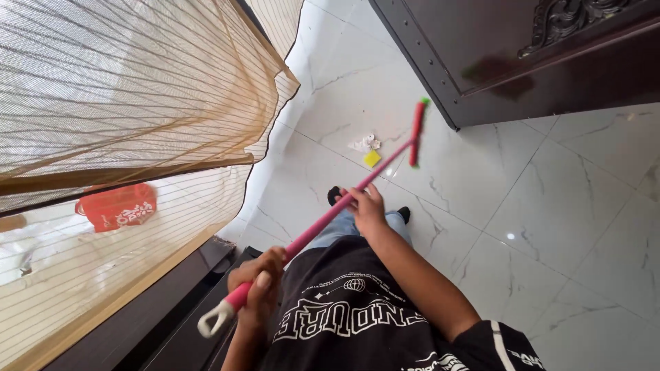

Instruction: Sweeping the tiled floor of a courtyard or veranda using a broom.

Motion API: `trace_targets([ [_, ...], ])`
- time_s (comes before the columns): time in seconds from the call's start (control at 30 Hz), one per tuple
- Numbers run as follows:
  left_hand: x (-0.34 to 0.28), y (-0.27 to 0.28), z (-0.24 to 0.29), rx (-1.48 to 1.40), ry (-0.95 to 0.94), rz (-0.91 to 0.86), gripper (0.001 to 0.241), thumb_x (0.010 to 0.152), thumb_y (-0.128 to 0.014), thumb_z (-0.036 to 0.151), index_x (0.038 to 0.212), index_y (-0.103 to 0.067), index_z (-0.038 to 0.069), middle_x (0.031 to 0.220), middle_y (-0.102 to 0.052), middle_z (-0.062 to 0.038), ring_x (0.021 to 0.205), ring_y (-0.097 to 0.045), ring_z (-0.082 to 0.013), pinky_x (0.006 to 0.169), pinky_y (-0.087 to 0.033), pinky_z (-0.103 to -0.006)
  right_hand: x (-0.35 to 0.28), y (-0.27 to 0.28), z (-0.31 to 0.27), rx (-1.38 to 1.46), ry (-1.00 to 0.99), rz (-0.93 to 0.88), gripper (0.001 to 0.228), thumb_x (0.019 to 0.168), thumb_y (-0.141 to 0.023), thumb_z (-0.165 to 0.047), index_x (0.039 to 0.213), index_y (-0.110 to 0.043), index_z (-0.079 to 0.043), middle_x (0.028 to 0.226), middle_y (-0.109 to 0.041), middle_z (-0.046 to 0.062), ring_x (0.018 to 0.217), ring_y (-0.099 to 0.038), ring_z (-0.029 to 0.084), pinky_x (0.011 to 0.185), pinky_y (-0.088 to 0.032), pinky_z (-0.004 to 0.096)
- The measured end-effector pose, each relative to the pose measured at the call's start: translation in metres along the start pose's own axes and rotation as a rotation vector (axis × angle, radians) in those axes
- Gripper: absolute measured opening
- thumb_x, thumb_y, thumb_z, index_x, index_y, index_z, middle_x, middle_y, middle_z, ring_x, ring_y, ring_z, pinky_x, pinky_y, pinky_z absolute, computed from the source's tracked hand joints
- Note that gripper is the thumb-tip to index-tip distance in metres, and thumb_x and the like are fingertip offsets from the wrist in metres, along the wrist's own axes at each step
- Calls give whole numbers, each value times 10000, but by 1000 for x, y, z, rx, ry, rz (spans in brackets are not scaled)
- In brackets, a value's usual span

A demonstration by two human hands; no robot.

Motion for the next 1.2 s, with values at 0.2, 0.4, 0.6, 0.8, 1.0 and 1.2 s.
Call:
trace_targets([
  [0.2,21,-66,-121,254,231,-419,311,1014,-592,153,754,-510,3,693,-488,-50,616,-445,-153,594,-385,-313,77,211,1,155,-12,337,272,865,-496,146,1114,-390,126,1056,-573,270,946,-700,438,829,-666,566],
  [0.4,35,-117,-125,198,-110,-284,243,922,-652,30,939,-430,-66,698,-502,-98,601,-476,-171,548,-385,-356,217,305,86,160,-38,565,402,803,-471,134,1129,-450,-98,918,-542,178,639,-544,246,555,-550,383],
  [0.6,44,-60,-98,469,271,-313,369,933,-646,-42,677,-384,5,644,-409,-66,619,-406,-183,605,-381,-342,186,131,117,6,-112,448,170,849,-496,90,1011,-505,39,759,-568,149,546,-573,237,495,-563,377],
  [0.8,48,-63,-27,576,166,-306,360,873,-646,-64,651,-378,26,624,-442,-53,640,-454,-189,664,-411,-327,173,19,140,5,-101,213,164,869,-456,59,1023,-460,3,767,-534,134,559,-560,225,512,-582,377],
  [1.0,12,-62,68,364,44,-278,433,899,-687,112,650,-333,86,628,-423,-12,630,-437,-150,773,-447,-400,4,-42,69,-18,18,208,176,907,-524,5,1060,-453,-45,861,-559,89,648,-595,208,539,-547,387],
  [1.2,-39,-114,60,316,79,-854,494,947,-748,223,651,-375,92,638,-435,-18,687,-499,-239,797,-466,-415,-57,54,35,34,114,155,202,943,-616,-68,1067,-458,-81,903,-578,139,660,-621,218,559,-541,383],
])
Point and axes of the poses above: each hand's wrist, its own x-axis towards the middle knuckle, its own y-axis out of the back of the hand, z = x × y, the point moved 10 cm from there along x, towards the middle knuckle
